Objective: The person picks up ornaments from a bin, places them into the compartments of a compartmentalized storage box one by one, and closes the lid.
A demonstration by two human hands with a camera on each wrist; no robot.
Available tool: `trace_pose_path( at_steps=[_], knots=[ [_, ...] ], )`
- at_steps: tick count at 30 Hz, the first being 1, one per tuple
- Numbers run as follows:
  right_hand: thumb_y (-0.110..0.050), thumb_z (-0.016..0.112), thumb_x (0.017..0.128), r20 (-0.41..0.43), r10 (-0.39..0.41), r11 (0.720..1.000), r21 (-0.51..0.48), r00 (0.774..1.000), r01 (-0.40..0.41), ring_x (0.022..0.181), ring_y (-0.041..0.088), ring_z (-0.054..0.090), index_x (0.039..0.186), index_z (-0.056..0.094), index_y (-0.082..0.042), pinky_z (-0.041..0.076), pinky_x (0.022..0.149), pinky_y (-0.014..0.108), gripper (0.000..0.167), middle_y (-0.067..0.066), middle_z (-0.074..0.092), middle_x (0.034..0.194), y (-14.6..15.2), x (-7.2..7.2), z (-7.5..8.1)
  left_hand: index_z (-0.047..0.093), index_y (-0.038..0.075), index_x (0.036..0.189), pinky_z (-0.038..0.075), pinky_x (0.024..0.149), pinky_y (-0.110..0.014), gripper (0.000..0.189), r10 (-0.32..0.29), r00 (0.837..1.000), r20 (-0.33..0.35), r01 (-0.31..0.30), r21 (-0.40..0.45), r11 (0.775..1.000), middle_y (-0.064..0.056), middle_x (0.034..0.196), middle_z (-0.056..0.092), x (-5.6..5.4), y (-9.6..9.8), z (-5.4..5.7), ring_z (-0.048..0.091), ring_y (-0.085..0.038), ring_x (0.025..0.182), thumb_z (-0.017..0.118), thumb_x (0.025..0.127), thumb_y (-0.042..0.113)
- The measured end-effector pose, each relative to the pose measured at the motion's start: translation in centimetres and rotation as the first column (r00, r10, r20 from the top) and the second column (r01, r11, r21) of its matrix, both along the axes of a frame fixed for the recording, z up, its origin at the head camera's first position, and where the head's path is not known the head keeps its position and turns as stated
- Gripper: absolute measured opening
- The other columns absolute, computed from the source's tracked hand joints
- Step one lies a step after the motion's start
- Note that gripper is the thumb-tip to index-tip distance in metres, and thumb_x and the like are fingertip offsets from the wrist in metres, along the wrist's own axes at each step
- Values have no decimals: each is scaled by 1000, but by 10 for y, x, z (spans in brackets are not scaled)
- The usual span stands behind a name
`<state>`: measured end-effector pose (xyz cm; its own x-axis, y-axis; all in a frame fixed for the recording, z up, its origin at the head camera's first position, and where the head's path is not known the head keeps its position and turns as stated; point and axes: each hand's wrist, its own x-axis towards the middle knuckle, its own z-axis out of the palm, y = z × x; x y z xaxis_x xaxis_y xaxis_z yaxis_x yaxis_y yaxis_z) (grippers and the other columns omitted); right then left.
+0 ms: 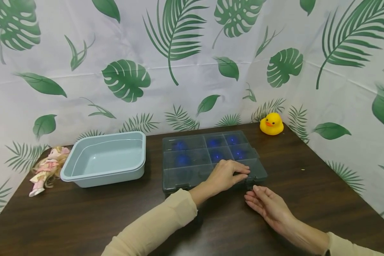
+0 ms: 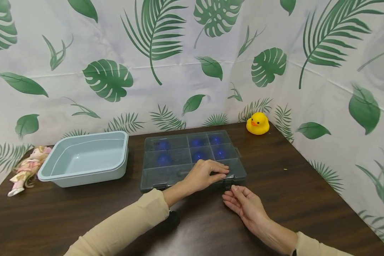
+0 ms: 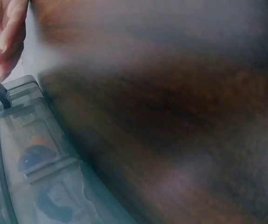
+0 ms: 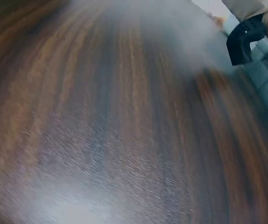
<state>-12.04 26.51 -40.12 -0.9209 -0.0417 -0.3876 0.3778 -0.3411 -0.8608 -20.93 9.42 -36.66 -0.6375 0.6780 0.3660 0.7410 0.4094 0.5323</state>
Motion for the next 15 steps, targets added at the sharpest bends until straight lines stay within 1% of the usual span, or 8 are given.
trace_pose_path(
  at_steps=[3, 8, 11, 15],
  knots=[
    [-29, 51, 97, -20, -3, 1000, 20, 1000, 4, 84, 9, 67, 93, 56, -14, 53, 84, 25, 16, -3, 67, 88, -1, -4, 0, 73, 12, 107, 46, 85, -12, 20, 7, 1000, 6, -7, 0, 1000, 3, 114, 68, 1, -1, -1, 63, -7, 105, 65, 89, 17],
    [-34, 51, 96, -6, -19, 998, 53, 1000, 19, 79, 10, 68, 87, 59, -14, 54, 80, 26, 23, -2, 68, 83, -3, -8, 1, 73, 12, 108, 47, 83, -10, 20, 2, 1000, 10, -2, -7, 1000, 2, 114, 68, 3, 0, -4, 63, -7, 104, 65, 89, 17],
    [-36, 52, 96, -13, -19, 995, 96, 1000, 21, 78, 11, 69, 88, 58, -13, 55, 79, 27, 25, -3, 68, 80, -4, -12, 4, 73, 12, 108, 47, 82, -10, 21, 4, 1000, -1, -4, -11, 1000, 3, 114, 68, 0, 1, -2, 63, -7, 104, 65, 89, 17],
    [-37, 53, 95, -11, -10, 993, 114, 1000, 12, 78, 11, 69, 89, 57, -12, 55, 79, 27, 26, -3, 67, 80, -4, -14, 4, 72, 12, 109, 47, 81, -10, 21, 4, 1000, 2, -4, -17, 1000, 3, 115, 68, -1, 0, -3, 63, -6, 104, 64, 90, 17]
  ],
)
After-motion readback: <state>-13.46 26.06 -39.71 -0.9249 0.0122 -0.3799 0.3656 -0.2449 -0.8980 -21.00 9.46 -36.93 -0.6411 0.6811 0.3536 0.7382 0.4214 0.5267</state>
